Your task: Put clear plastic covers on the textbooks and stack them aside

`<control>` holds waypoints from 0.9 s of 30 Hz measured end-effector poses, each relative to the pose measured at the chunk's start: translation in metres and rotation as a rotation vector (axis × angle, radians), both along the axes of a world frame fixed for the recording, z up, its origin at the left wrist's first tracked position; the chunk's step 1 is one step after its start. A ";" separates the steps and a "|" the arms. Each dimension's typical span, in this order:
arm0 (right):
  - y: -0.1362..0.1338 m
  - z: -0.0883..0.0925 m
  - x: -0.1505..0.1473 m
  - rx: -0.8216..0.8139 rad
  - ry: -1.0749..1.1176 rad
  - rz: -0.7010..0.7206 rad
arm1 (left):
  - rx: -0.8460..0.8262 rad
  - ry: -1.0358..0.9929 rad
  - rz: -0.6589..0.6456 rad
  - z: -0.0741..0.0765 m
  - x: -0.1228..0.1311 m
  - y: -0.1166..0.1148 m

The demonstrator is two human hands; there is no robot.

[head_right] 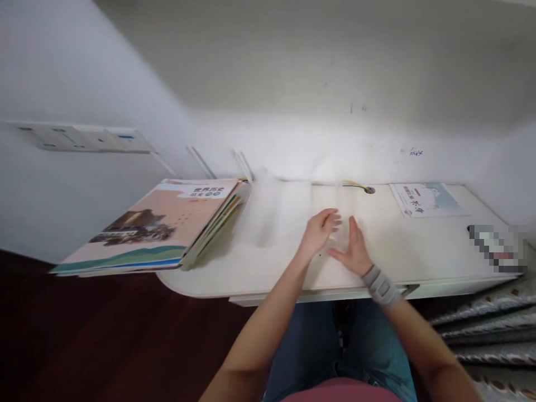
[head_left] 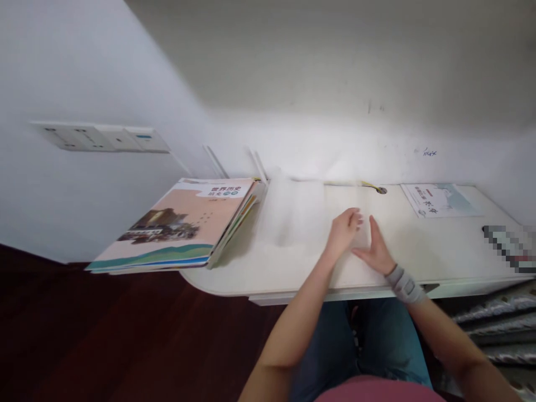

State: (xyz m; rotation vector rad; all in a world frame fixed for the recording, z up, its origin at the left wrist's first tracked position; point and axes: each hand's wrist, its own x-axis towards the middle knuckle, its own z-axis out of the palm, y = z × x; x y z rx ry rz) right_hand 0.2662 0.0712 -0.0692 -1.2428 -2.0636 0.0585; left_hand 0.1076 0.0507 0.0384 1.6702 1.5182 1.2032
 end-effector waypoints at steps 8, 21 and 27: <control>-0.031 0.049 0.049 0.407 0.411 -0.285 | 0.334 -0.661 0.066 0.043 -0.025 -0.057; -0.076 0.002 0.167 0.139 -0.336 -0.218 | -0.028 0.692 0.346 -0.105 -0.085 -0.077; -0.076 -0.010 0.174 -0.027 -0.391 -0.099 | -0.069 0.830 0.312 -0.107 -0.083 -0.080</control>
